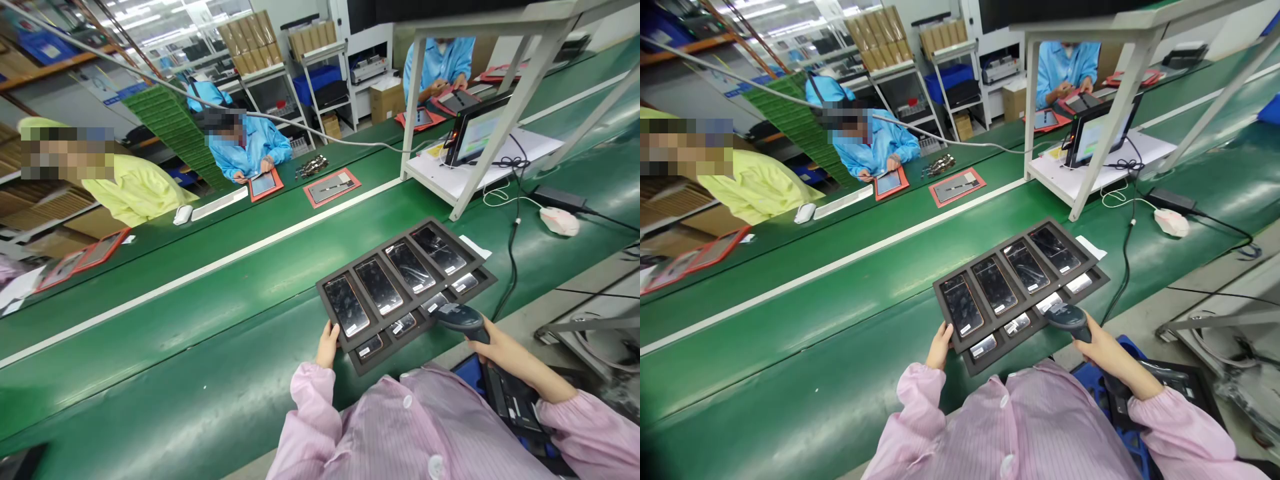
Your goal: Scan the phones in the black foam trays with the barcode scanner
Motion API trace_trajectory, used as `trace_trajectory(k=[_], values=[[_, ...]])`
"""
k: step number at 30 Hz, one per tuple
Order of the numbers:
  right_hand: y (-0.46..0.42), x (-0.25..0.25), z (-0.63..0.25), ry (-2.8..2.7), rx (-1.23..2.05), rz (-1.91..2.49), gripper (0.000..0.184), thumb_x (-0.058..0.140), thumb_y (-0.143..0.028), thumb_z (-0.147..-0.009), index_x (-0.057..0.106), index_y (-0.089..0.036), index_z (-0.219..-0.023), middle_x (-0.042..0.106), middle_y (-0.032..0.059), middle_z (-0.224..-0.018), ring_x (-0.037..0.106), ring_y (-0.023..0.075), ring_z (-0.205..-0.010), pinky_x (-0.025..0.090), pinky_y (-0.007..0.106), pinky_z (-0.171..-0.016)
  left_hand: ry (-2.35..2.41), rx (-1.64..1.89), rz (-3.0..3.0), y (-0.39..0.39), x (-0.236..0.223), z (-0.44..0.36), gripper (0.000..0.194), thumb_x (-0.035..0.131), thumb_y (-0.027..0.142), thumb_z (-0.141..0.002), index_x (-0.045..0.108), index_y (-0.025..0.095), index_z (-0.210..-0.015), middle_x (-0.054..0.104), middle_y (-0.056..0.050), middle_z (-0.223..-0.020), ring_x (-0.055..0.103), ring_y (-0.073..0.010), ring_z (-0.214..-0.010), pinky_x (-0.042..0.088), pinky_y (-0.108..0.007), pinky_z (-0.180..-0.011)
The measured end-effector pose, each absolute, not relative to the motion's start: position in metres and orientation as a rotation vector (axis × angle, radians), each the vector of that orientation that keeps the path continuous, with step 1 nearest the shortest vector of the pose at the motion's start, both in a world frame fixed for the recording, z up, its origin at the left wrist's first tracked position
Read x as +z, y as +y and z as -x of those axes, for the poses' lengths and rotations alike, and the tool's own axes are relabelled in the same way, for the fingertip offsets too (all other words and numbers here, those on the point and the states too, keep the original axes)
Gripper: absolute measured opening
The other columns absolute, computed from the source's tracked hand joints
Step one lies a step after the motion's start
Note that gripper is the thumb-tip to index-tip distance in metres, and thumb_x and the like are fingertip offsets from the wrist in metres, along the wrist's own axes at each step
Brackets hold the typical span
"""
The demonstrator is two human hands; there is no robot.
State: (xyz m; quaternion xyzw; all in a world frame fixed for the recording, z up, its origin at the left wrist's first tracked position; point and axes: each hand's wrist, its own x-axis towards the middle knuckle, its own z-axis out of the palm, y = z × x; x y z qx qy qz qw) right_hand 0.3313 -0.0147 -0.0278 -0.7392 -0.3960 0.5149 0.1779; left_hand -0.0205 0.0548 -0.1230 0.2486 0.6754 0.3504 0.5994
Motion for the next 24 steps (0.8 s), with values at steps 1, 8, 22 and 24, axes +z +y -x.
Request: trace_trajectory(k=[1, 8, 22, 24], values=[[-0.014, -0.025, -0.335, -1.119, 1.451, 2.09, 0.078, 0.051, -0.032, -0.066, 0.032, -0.01, -0.138, 0.049, -0.0069, -0.054, 0.05, 0.017, -0.048, 0.041, 0.028, -0.05, 1.573, 0.816, -0.566, 0.055, -0.123, 0.02, 0.046, 0.065, 0.028, -0.086, 0.057, 0.015, -0.13, 0.069, -0.012, -0.116, 0.069, -0.019, -0.088, 0.055, -0.023, -0.063], [-0.013, -0.026, -0.351, -1.135, 1.426, 2.079, 0.073, 0.052, -0.035, -0.064, 0.038, -0.012, -0.133, 0.05, -0.0059, -0.056, 0.047, 0.0153, -0.046, 0.039, 0.028, -0.049, 1.609, 0.844, -0.502, 0.055, -0.123, 0.019, 0.049, 0.068, 0.027, -0.085, 0.057, 0.013, -0.131, 0.07, -0.013, -0.116, 0.07, -0.0204, -0.088, 0.057, -0.026, -0.068], [-0.004, -0.023, -0.38, -1.197, 1.53, 2.049, 0.08, 0.051, -0.037, -0.067, 0.031, -0.008, -0.139, 0.049, -0.0064, -0.058, 0.047, 0.0146, -0.047, 0.04, 0.028, -0.05, 1.736, 0.904, -0.33, 0.052, -0.123, 0.009, 0.041, 0.054, 0.018, -0.093, 0.053, 0.013, -0.133, 0.062, -0.014, -0.132, 0.067, -0.0197, -0.109, 0.056, -0.028, -0.087], [0.0, -0.018, -0.384, -1.187, 1.516, 2.074, 0.078, 0.05, -0.038, -0.066, 0.034, -0.01, -0.136, 0.05, -0.0059, -0.058, 0.049, 0.0154, -0.048, 0.041, 0.029, -0.051, 1.752, 0.909, -0.328, 0.053, -0.12, 0.007, 0.038, 0.054, 0.018, -0.093, 0.056, 0.013, -0.131, 0.062, -0.014, -0.132, 0.065, -0.0198, -0.113, 0.053, -0.028, -0.093]])
